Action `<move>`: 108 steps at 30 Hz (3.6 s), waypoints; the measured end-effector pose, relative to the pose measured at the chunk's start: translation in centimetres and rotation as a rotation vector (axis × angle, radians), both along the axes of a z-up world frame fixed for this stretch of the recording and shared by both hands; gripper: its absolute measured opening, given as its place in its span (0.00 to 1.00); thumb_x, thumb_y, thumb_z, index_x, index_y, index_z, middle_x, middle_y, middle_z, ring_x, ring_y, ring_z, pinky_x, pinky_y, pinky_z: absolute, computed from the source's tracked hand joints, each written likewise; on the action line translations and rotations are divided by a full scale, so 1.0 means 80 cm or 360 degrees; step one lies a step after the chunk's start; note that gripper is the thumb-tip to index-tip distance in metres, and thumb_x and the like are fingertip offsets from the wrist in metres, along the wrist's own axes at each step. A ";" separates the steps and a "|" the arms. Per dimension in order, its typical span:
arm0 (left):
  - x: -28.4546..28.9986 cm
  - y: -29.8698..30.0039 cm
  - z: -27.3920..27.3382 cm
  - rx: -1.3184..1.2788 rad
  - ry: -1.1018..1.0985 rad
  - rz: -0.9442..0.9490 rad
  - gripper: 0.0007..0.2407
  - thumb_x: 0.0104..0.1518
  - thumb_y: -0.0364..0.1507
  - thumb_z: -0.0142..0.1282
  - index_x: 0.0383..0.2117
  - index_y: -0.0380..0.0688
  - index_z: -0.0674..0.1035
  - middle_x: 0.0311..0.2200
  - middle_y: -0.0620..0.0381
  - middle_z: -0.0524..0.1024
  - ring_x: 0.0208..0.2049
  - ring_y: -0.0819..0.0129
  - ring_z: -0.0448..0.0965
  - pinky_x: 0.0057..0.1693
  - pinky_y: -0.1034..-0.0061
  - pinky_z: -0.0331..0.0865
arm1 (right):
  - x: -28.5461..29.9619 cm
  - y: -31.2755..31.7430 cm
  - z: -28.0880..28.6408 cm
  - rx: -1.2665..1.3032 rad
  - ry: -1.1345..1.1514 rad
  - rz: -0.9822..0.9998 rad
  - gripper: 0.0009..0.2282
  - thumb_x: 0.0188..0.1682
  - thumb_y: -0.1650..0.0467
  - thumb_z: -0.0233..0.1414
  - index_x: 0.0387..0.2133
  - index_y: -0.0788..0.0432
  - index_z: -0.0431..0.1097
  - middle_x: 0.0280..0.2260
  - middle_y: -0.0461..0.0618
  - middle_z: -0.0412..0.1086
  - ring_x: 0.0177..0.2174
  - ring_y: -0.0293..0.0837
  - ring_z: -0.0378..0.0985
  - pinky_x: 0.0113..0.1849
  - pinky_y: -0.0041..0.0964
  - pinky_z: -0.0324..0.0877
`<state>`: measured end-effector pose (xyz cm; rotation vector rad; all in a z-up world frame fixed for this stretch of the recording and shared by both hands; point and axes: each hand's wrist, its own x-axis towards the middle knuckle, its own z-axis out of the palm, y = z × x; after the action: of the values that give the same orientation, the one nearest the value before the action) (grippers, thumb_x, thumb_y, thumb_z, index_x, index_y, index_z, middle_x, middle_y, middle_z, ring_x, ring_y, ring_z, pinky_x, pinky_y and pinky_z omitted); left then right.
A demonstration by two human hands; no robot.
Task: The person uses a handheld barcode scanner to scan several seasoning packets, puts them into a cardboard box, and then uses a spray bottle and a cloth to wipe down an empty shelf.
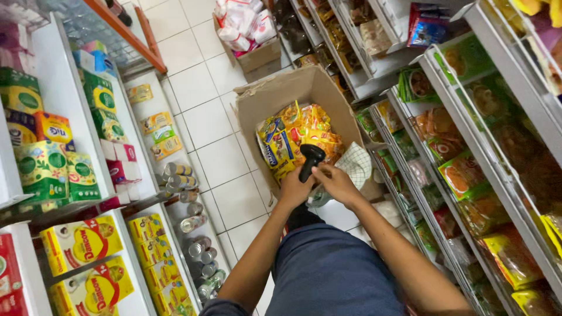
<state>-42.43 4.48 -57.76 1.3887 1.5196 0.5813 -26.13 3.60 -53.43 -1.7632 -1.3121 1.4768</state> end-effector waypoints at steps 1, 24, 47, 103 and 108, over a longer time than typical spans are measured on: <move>-0.007 0.001 -0.020 -0.0056 0.0071 -0.0017 0.16 0.54 0.39 0.60 0.40 0.39 0.82 0.28 0.41 0.81 0.32 0.46 0.84 0.42 0.61 0.74 | 0.001 -0.008 -0.019 0.0041 -0.0057 0.0043 0.20 0.51 0.57 0.54 0.44 0.63 0.75 0.41 0.56 0.78 0.41 0.45 0.79 0.45 0.37 0.71; 0.239 0.064 0.328 0.1148 -0.0964 -0.1134 0.13 0.60 0.27 0.60 0.50 0.41 0.79 0.50 0.48 0.78 0.52 0.54 0.79 0.56 0.67 0.73 | 0.178 -0.132 0.327 0.1668 -0.1595 -0.1217 0.08 0.45 0.71 0.67 0.28 0.60 0.74 0.38 0.53 0.76 0.38 0.50 0.78 0.42 0.42 0.70; 0.397 0.096 0.518 0.2119 -0.1458 -0.0754 0.12 0.57 0.30 0.68 0.45 0.45 0.82 0.42 0.55 0.79 0.43 0.59 0.79 0.55 0.68 0.71 | 0.309 -0.143 0.478 0.2047 -0.2106 -0.1519 0.08 0.50 0.83 0.58 0.40 0.63 0.73 0.41 0.55 0.73 0.42 0.54 0.76 0.43 0.42 0.72; 0.213 0.045 0.309 -0.0281 -0.1798 -0.1846 0.21 0.54 0.47 0.71 0.30 0.39 0.79 0.34 0.50 0.76 0.36 0.69 0.74 0.47 0.73 0.68 | 0.229 -0.136 0.346 0.0670 0.0318 -0.1258 0.17 0.47 0.69 0.58 0.50 0.61 0.71 0.38 0.50 0.77 0.36 0.40 0.77 0.38 0.37 0.75; 0.217 0.043 0.341 -0.0069 -0.1821 -0.1766 0.21 0.53 0.48 0.68 0.29 0.41 0.79 0.69 0.45 0.58 0.71 0.50 0.60 0.69 0.58 0.63 | 0.241 -0.157 0.330 0.0983 -0.0314 -0.1415 0.12 0.48 0.68 0.60 0.42 0.62 0.75 0.34 0.46 0.78 0.34 0.36 0.77 0.37 0.33 0.74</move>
<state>-25.05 7.95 -30.49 1.2428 -0.1947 0.4475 -6.86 -8.96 -27.02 -1.7107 -0.7444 0.3651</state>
